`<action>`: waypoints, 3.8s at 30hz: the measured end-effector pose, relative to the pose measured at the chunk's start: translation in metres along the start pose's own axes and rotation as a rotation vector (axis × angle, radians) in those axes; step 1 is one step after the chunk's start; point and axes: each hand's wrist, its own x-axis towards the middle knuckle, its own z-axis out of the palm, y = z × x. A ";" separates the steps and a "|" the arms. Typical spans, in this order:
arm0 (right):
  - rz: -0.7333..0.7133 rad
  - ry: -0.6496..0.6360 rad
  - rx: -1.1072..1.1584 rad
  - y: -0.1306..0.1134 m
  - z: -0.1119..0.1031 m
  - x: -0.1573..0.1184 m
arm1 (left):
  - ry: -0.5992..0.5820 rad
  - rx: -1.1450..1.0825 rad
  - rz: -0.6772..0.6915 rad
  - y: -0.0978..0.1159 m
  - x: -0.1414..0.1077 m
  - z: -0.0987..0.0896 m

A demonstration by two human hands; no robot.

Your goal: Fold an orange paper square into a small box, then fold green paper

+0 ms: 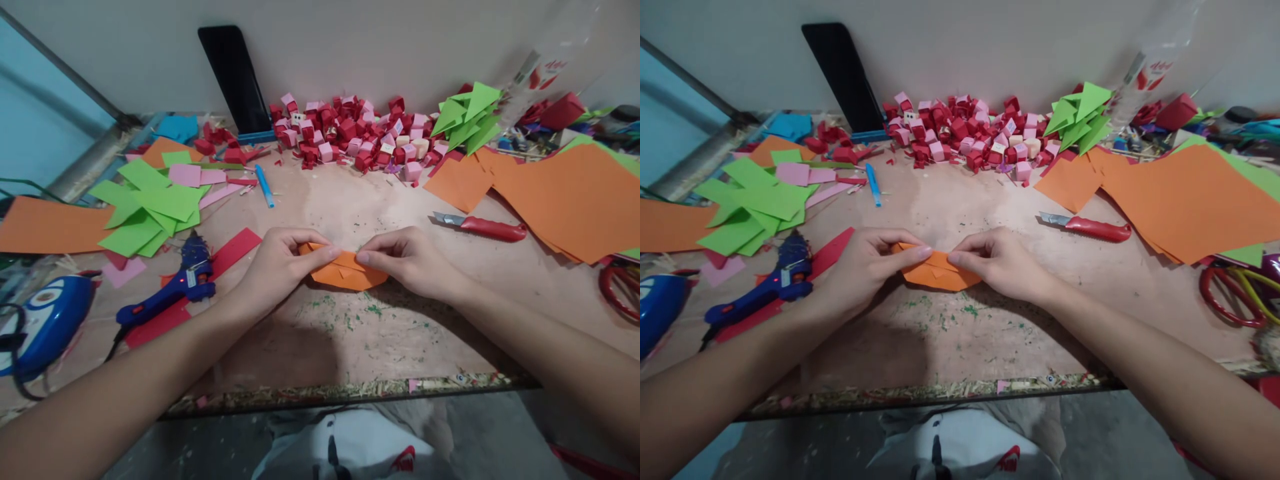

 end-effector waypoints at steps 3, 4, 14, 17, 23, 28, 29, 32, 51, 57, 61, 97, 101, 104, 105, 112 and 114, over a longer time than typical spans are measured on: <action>0.003 0.044 -0.034 0.003 -0.004 0.002 | 0.086 -0.196 -0.063 -0.005 0.002 -0.002; 0.005 0.053 -0.036 0.003 -0.005 0.003 | 0.115 -0.235 -0.072 -0.006 0.003 -0.002; 0.041 0.078 0.032 0.004 -0.006 0.005 | 0.295 -0.359 -0.053 -0.002 0.003 0.000; 0.041 0.108 0.032 0.003 -0.006 0.004 | 0.279 -0.400 -0.041 -0.001 0.003 0.000; 0.067 0.159 0.112 0.002 -0.005 0.004 | 0.090 -0.410 -0.104 -0.004 0.000 0.004; 0.009 0.174 0.058 0.003 -0.001 0.003 | 0.064 -0.318 -0.105 -0.007 -0.003 0.007; -0.020 0.172 0.038 0.003 0.002 0.002 | 0.064 -0.293 -0.096 -0.006 -0.004 0.008; -0.086 0.127 -0.010 -0.001 0.010 -0.004 | 0.022 -0.226 -0.088 -0.001 -0.005 0.010; 0.057 0.056 0.337 0.001 0.012 0.001 | 0.050 -0.052 0.046 -0.002 -0.003 0.009; 0.144 0.038 0.330 -0.006 0.015 -0.001 | 0.058 0.027 0.059 -0.003 -0.007 0.012; 0.180 0.098 0.386 -0.006 0.015 0.000 | 0.047 0.027 0.077 -0.002 -0.011 0.013; 0.173 0.168 0.307 -0.003 0.004 0.002 | 0.022 -0.044 0.016 -0.003 -0.001 0.003; 0.163 0.167 0.255 -0.004 0.002 0.001 | 0.042 -0.032 0.004 0.004 -0.005 0.004; 0.157 0.180 0.210 -0.005 0.002 0.001 | 0.025 -0.034 0.000 0.006 -0.007 0.004; 0.151 0.181 0.200 -0.005 0.002 0.001 | 0.015 -0.028 0.011 0.007 -0.007 0.004; 0.104 0.085 0.304 -0.001 0.002 -0.001 | 0.114 0.081 0.116 0.001 -0.007 0.004; 0.136 0.048 0.394 -0.001 0.001 -0.002 | 0.119 0.099 0.135 0.000 -0.008 0.004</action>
